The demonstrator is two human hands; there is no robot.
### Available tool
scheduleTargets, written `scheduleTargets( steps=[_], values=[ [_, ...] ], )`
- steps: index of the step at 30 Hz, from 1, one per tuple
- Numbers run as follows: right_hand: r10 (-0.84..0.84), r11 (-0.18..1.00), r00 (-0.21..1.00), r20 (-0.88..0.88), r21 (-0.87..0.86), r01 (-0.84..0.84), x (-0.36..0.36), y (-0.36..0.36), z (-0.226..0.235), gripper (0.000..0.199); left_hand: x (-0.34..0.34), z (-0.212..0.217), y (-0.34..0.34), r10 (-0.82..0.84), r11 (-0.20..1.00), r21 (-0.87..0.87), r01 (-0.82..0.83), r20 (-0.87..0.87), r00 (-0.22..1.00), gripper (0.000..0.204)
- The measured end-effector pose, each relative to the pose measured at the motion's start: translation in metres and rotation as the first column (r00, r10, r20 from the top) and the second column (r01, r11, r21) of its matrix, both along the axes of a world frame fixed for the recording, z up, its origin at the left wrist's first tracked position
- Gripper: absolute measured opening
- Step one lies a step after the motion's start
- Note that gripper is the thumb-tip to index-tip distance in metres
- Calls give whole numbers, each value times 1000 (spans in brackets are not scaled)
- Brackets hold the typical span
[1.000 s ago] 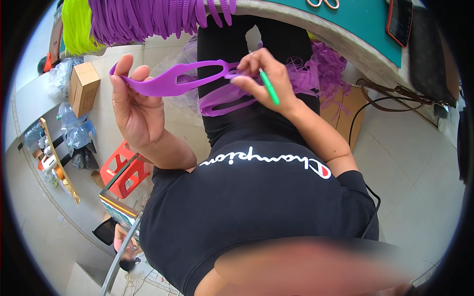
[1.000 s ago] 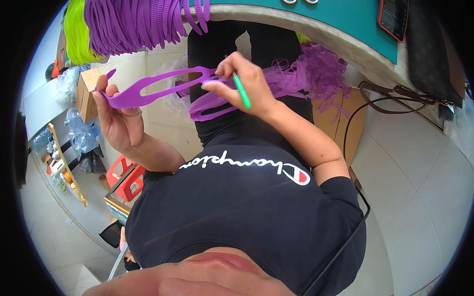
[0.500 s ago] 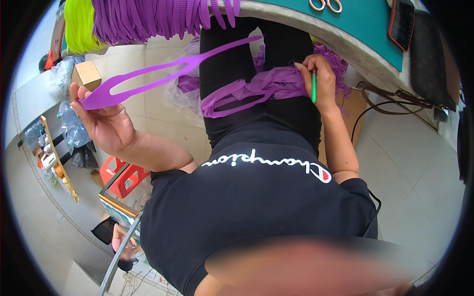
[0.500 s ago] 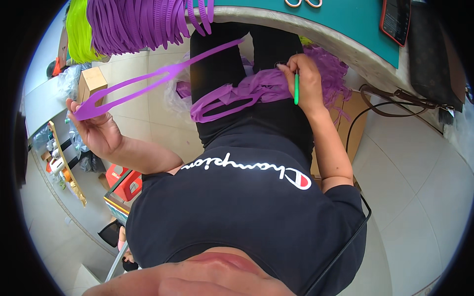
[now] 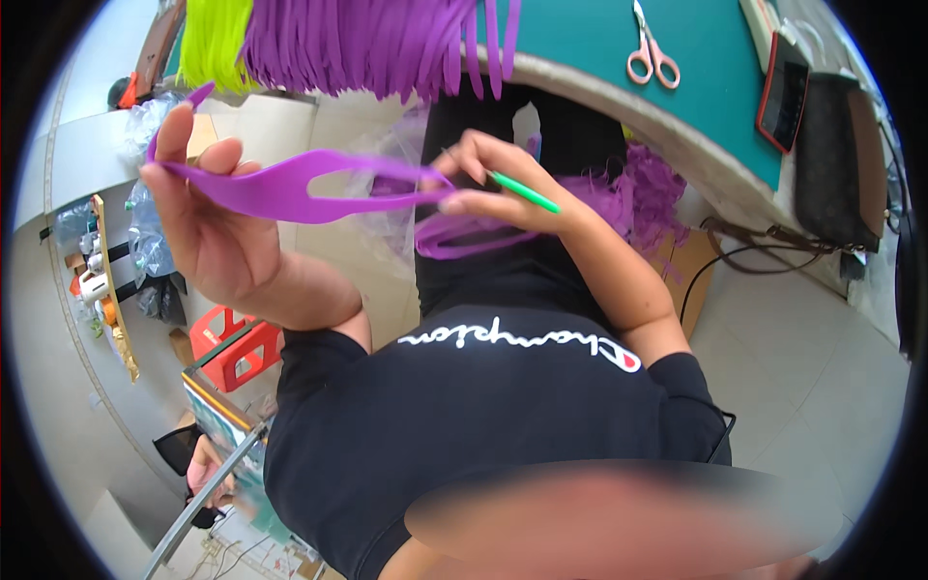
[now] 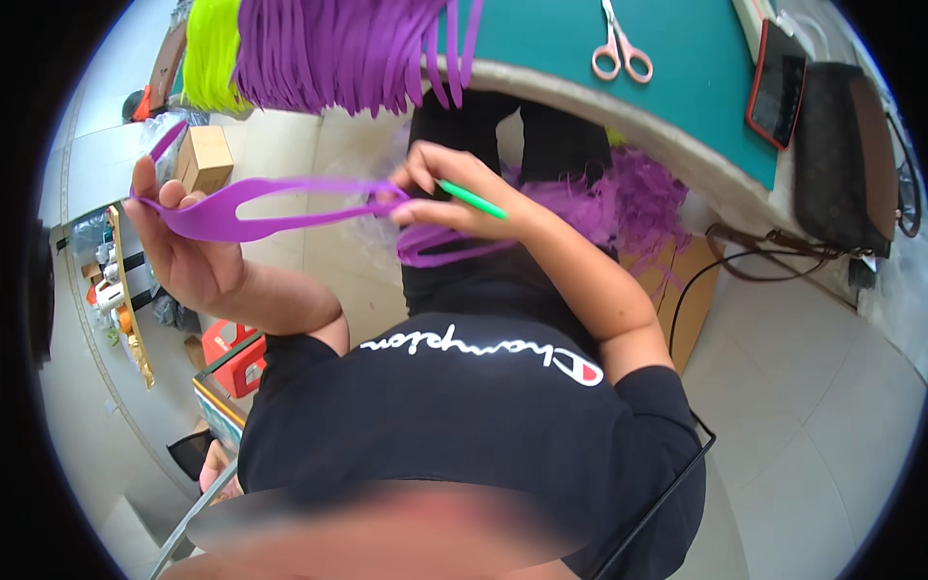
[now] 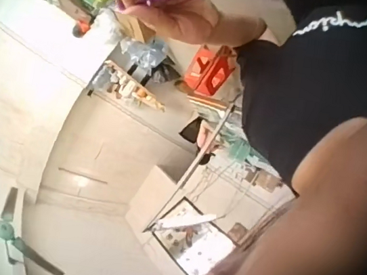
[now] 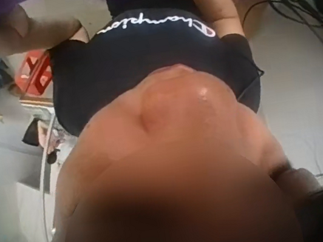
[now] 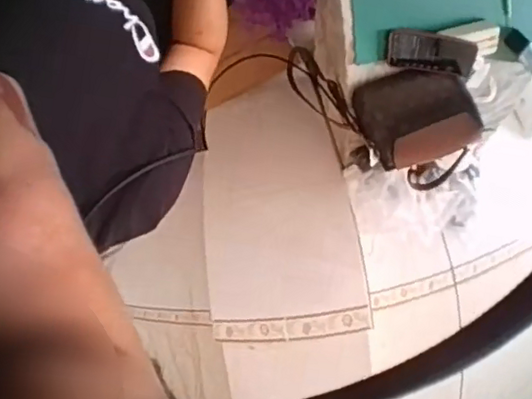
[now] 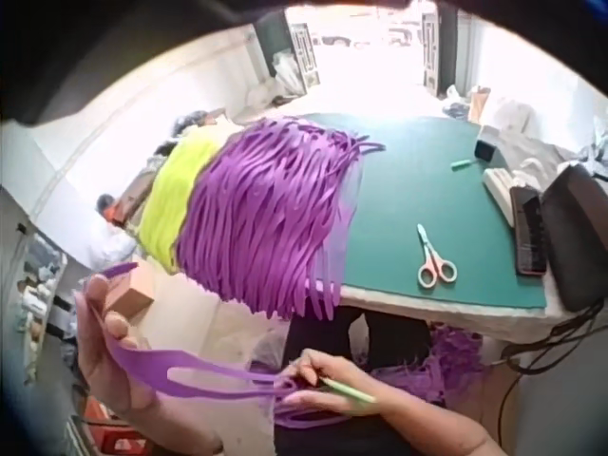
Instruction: Joining and weaving multiple purple fabric strips together using a crochet hook.
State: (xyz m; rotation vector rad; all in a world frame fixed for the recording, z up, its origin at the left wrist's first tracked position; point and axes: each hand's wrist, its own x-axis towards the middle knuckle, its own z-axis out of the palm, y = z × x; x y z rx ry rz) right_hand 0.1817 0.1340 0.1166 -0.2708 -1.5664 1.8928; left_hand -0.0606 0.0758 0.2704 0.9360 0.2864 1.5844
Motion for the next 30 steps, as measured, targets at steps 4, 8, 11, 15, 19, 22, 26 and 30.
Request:
scheduleTargets(
  steps=[4, 8, 11, 15, 19, 22, 26, 30],
  values=[
    [1, 936, 1000, 24, -351, 7, 67, 14, 39, 39, -41, -13, -12, 261, 965, 8, -262, -132, 956, 51],
    [-349, 934, 887, 304, 188, 303, 133, 83, 104, 37, -46, -42, -4, 470, 808, -75, -584, -515, 717, 34],
    [-500, 773, 767, 402, 607, 186, 149, 167, 146, 36, -36, -54, 9, 462, 786, -70, -615, -595, 658, 24],
    [-637, 428, 705, 311, 904, -12, 108, 301, 165, 25, -4, -75, 40, 346, 791, -178, -585, -659, 668, 22],
    [-698, 233, 700, 148, 972, 27, 15, 418, 144, 11, 41, -99, 78, 322, 777, -281, -563, -591, 740, 26],
    [-872, 16, 489, 19, 1000, -9, -40, 457, 119, 10, 69, -113, 99, 311, 763, -392, -513, -472, 825, 33],
    [-761, 251, 648, 27, 934, 255, -40, 473, 88, 11, 82, -120, 101, 373, 762, -386, -520, -394, 840, 53],
    [-775, 59, 576, -258, 879, 473, -37, 409, 99, 24, 56, -136, 63, 510, 675, -229, -701, -541, 668, 56]
  ],
)
